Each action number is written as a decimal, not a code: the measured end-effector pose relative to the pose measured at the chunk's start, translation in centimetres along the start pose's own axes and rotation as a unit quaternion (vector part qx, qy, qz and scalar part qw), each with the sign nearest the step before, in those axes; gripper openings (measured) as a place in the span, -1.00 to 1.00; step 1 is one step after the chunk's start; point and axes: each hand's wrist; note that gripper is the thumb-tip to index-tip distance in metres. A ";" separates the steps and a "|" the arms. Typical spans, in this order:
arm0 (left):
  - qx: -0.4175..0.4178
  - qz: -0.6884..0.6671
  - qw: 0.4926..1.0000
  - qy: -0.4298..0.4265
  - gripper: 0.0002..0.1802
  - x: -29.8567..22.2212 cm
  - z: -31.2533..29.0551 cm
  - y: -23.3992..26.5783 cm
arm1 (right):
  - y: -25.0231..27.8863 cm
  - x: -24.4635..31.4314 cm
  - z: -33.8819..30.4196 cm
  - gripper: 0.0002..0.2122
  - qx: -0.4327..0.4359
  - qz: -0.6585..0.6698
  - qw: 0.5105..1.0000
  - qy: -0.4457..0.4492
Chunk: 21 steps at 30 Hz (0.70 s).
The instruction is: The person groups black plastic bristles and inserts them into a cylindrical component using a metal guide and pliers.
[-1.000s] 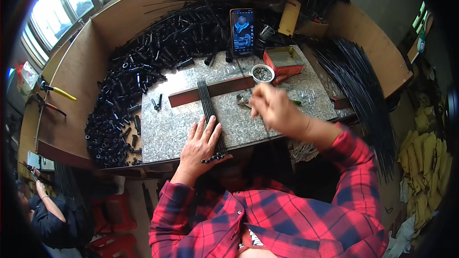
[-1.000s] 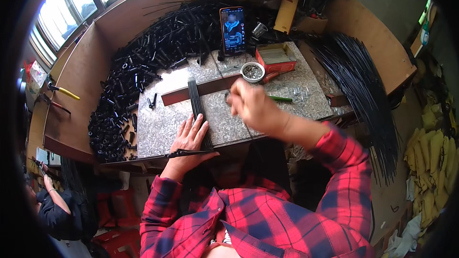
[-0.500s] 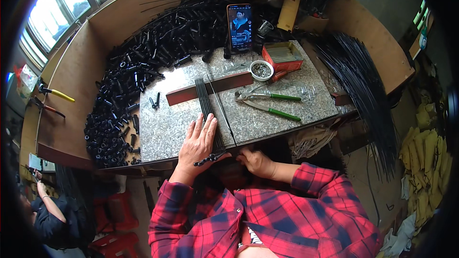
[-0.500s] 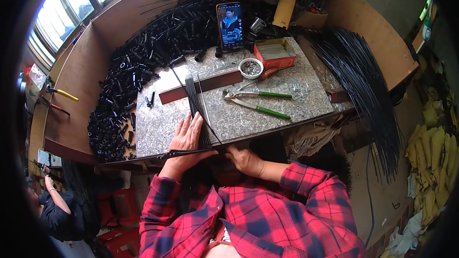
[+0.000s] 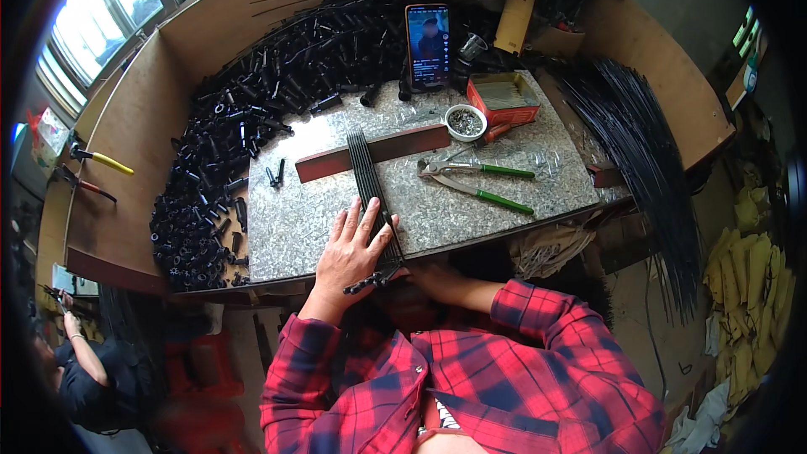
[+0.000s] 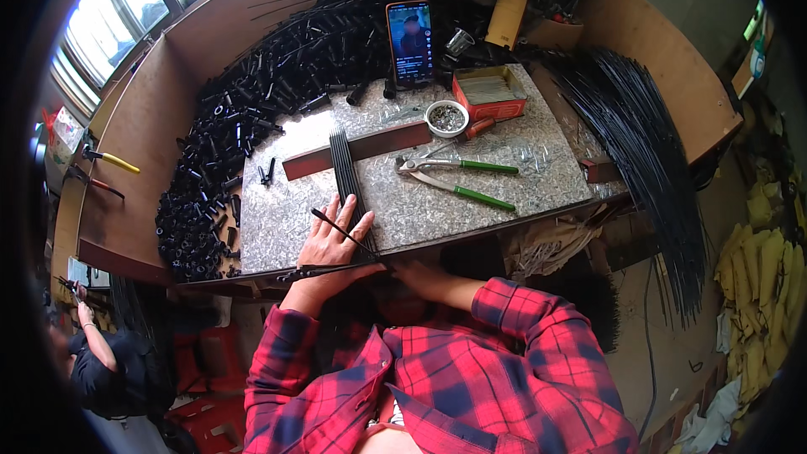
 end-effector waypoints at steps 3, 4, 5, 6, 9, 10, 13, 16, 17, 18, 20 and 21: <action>0.004 -0.002 1.000 -0.006 -0.12 -0.1 0.1 0.2 | 0.3 0.7 -0.7 -0.63 0.016 -0.076 0.997 -0.020; 0.004 -0.010 1.000 -0.008 -0.13 -0.1 0.1 0.3 | 0.9 0.8 -1.1 -0.63 0.017 -0.077 0.997 -0.019; 0.003 -0.010 1.000 -0.008 -0.13 0.0 0.1 0.3 | 2.1 1.0 -1.6 -0.59 0.057 -0.087 0.994 0.020; 0.007 -0.009 1.000 -0.008 -0.13 0.0 0.0 0.2 | 3.4 1.3 -2.1 -0.55 0.097 -0.096 0.989 0.060; 0.015 -0.017 1.000 -0.007 -0.13 -0.1 0.3 0.3 | 12.3 7.1 -2.4 -0.70 0.296 -0.068 0.953 -0.009; 0.020 -0.024 1.000 -0.002 -0.13 -0.1 0.2 0.6 | 14.3 7.7 -2.4 -0.68 0.295 -0.021 0.954 0.037; 0.021 -0.028 0.999 0.002 -0.12 0.0 0.2 0.4 | 23.0 11.2 -2.0 -0.79 0.274 0.138 0.952 0.008; 0.015 -0.013 1.000 0.002 -0.11 0.0 0.1 0.3 | 29.3 10.1 0.2 -0.85 -0.040 0.049 0.997 0.046; 0.013 -0.014 1.000 0.000 -0.11 -0.1 0.3 0.2 | 31.1 9.0 1.1 -0.87 -0.105 0.100 0.989 -0.025; 0.013 -0.010 1.000 0.001 -0.09 0.0 0.1 0.2 | 32.4 7.3 2.6 -0.89 -0.165 0.153 0.970 -0.092; 0.010 -0.007 1.000 -0.001 -0.08 0.0 0.1 0.3 | 35.5 3.1 5.0 -0.87 -0.267 -0.203 0.937 -0.096; 0.009 -0.019 1.000 0.002 -0.06 -0.1 0.3 0.3 | 36.5 1.0 5.7 -0.87 -0.270 -0.206 0.936 -0.098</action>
Point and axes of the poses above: each hand's wrist, its own z-axis towards the middle knuckle, its own y-axis out of the back of the hand, x = y × z, and after that the axes turned 6 degrees about -y, right-handed
